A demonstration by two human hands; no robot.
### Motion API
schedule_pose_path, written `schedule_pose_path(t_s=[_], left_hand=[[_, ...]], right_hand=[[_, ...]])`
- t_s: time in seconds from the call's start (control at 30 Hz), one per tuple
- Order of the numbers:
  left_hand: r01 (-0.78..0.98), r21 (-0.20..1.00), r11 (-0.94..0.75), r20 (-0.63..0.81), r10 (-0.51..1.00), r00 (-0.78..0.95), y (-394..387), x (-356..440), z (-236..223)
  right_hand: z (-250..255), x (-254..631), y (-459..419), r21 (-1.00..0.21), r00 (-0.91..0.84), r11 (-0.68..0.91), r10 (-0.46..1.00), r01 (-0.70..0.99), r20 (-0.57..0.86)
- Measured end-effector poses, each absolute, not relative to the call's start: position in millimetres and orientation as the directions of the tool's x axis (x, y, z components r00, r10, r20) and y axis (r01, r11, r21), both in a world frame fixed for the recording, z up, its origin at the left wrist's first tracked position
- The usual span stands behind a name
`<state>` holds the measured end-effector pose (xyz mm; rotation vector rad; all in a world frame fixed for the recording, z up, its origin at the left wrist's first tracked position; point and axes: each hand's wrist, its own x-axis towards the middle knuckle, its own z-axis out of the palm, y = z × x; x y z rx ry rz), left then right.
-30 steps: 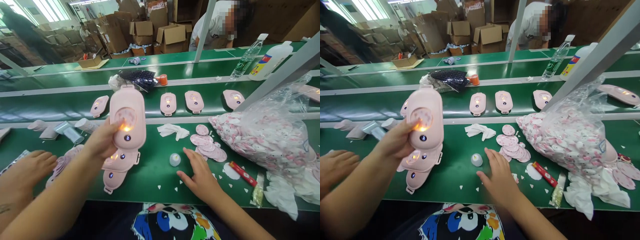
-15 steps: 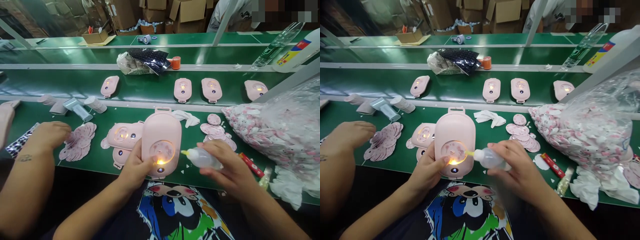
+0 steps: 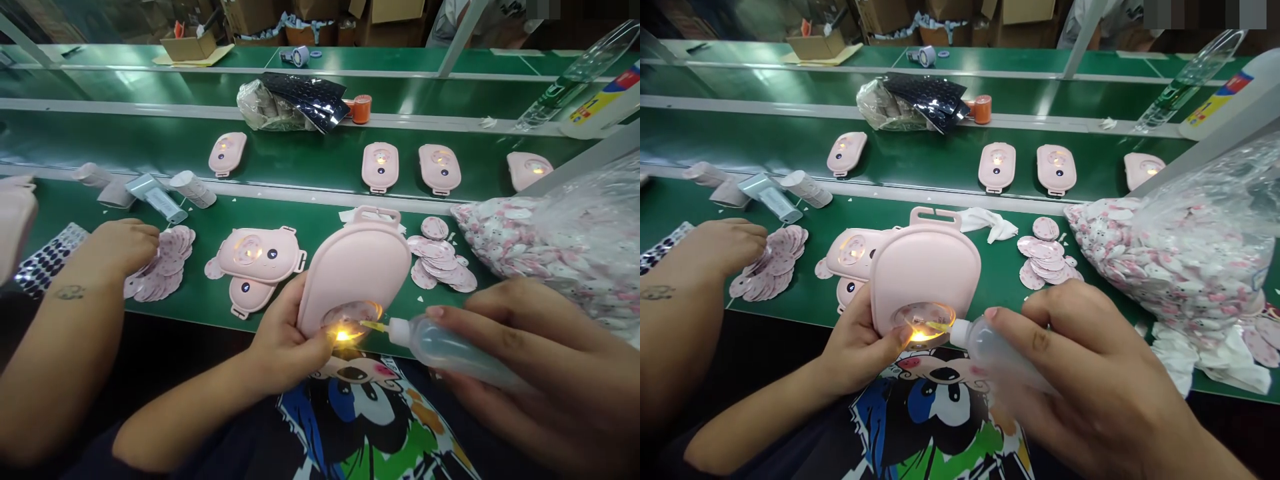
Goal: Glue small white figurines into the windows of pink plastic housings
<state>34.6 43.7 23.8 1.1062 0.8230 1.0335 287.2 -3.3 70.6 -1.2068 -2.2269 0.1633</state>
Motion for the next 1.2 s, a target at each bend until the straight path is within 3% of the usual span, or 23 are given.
schedule_pose_path(t_s=[1.03,1.2], left_hand=[[-0.224,0.974,0.029,0.05,0.939,0.339,27.8,32.9,22.0],[-0.297,0.955,-0.015,0.137,0.909,0.394,28.3,33.8,19.3]], right_hand=[[74.5,293.4,-25.4,-0.388,-0.426,0.563,0.818,0.73,0.386],[73.2,296.6,-29.6,-0.386,-0.393,0.525,0.841,0.758,0.372]])
